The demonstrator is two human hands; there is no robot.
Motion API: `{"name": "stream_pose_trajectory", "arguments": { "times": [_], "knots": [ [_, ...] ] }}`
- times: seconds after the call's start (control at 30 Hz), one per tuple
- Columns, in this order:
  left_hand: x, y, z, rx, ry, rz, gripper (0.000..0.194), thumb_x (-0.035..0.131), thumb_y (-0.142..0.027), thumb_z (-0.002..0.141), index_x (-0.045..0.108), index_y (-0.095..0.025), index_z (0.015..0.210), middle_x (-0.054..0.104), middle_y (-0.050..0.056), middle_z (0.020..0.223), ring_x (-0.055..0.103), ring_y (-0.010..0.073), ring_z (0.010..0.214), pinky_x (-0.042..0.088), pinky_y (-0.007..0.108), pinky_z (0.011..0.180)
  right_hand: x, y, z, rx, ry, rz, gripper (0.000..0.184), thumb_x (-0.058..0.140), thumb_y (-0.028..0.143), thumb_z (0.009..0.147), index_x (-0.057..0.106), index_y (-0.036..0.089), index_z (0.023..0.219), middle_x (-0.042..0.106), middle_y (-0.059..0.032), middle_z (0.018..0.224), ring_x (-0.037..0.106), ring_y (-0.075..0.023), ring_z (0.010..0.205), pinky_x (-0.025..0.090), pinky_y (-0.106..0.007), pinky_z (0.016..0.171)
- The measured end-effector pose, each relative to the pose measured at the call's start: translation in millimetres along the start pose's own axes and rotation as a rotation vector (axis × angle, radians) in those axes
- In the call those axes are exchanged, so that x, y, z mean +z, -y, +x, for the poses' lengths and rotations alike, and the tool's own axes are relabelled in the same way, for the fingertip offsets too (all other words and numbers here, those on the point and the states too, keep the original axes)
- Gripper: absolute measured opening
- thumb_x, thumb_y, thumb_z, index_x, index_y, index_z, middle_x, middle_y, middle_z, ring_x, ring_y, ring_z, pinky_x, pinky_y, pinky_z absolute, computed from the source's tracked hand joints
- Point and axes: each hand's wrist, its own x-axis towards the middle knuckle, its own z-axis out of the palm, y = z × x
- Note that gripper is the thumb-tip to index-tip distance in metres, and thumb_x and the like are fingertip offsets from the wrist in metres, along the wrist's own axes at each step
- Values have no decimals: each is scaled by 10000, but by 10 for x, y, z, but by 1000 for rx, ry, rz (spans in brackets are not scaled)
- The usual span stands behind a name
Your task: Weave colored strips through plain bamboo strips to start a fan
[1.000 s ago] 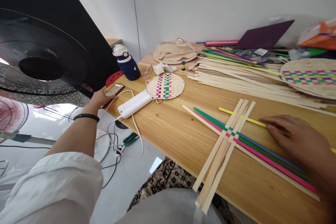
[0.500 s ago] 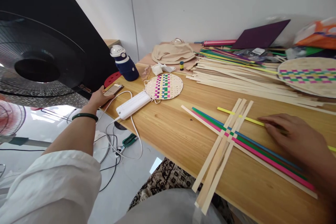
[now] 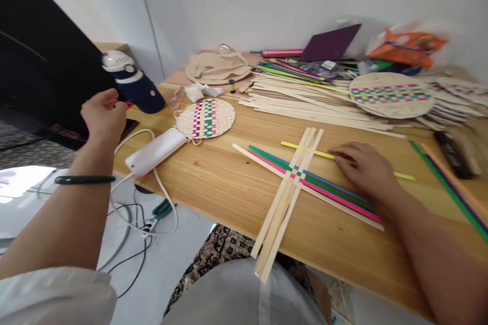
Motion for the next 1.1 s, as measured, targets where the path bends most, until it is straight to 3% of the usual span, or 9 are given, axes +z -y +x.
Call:
{"name": "stream_pose_trajectory", "arguments": {
  "times": [0.03,0.1,0.23,0.33,0.4,0.6,0.73,0.8,1.1],
  "knots": [
    [17,-269,-88,-25,24,-127,438,522,-177,815,633,-63,1224,717,82,1181,667,176,1000,556,350,906,-8,15,-1,-1,-13,2,333,437,350,906,715,205,1019,708,-112,1045,623,-272,995,508,-427,846],
    [14,-843,-364,120,154,-342,380,555,-217,836,683,-98,1174,737,58,1146,679,153,1012,537,330,954,-22,35,-4,-2,-22,-6,324,443,345,912,713,206,1025,705,-107,1032,620,-272,989,506,-432,847],
    [26,-1820,-1054,679,455,-542,305,548,-295,880,737,-149,1068,722,60,1172,655,182,1119,473,338,1053,-70,109,-24,-16,-7,12,283,459,331,923,697,207,1013,703,-93,1018,610,-258,993,498,-413,844],
    [171,-2266,-1436,863,705,-538,285,558,-297,881,744,-213,1080,691,43,1238,644,208,1153,480,366,1060,-116,230,-40,-59,24,55,231,485,335,926,679,209,938,700,-79,989,607,-240,963,496,-395,840],
    [296,-2441,-1598,905,778,-499,282,563,-245,877,742,-197,1089,692,69,1227,643,227,1157,483,385,1058,-141,306,-48,-85,29,53,209,506,338,922,672,211,935,696,-77,996,599,-245,969,494,-401,845],
    [557,-2528,-1863,855,775,-520,291,507,-218,918,710,-169,1121,667,107,1229,652,231,1125,512,372,1020,-185,285,-85,-19,-8,-117,173,579,289,870,663,212,1001,680,-103,1044,569,-291,1018,492,-433,833],
    [664,-2436,-2046,883,680,-442,625,604,-400,900,456,-116,1437,410,197,1531,340,332,1453,297,519,1187,-177,193,-101,14,64,-124,83,562,218,846,630,212,894,665,-101,991,570,-286,976,497,-437,814],
    [692,-2421,-2148,923,688,-366,804,615,-534,871,366,-82,1488,316,226,1576,220,374,1494,201,584,1204,-155,197,-94,8,70,-72,68,545,199,847,605,217,870,659,-95,973,574,-275,961,497,-431,810],
    [658,-2502,-2312,895,757,-300,797,550,-581,892,395,-42,1459,432,242,1503,309,395,1455,231,556,1201,-38,399,-56,57,44,44,61,522,239,884,576,211,882,667,-80,944,612,-239,899,494,-372,738]
  ]
}}
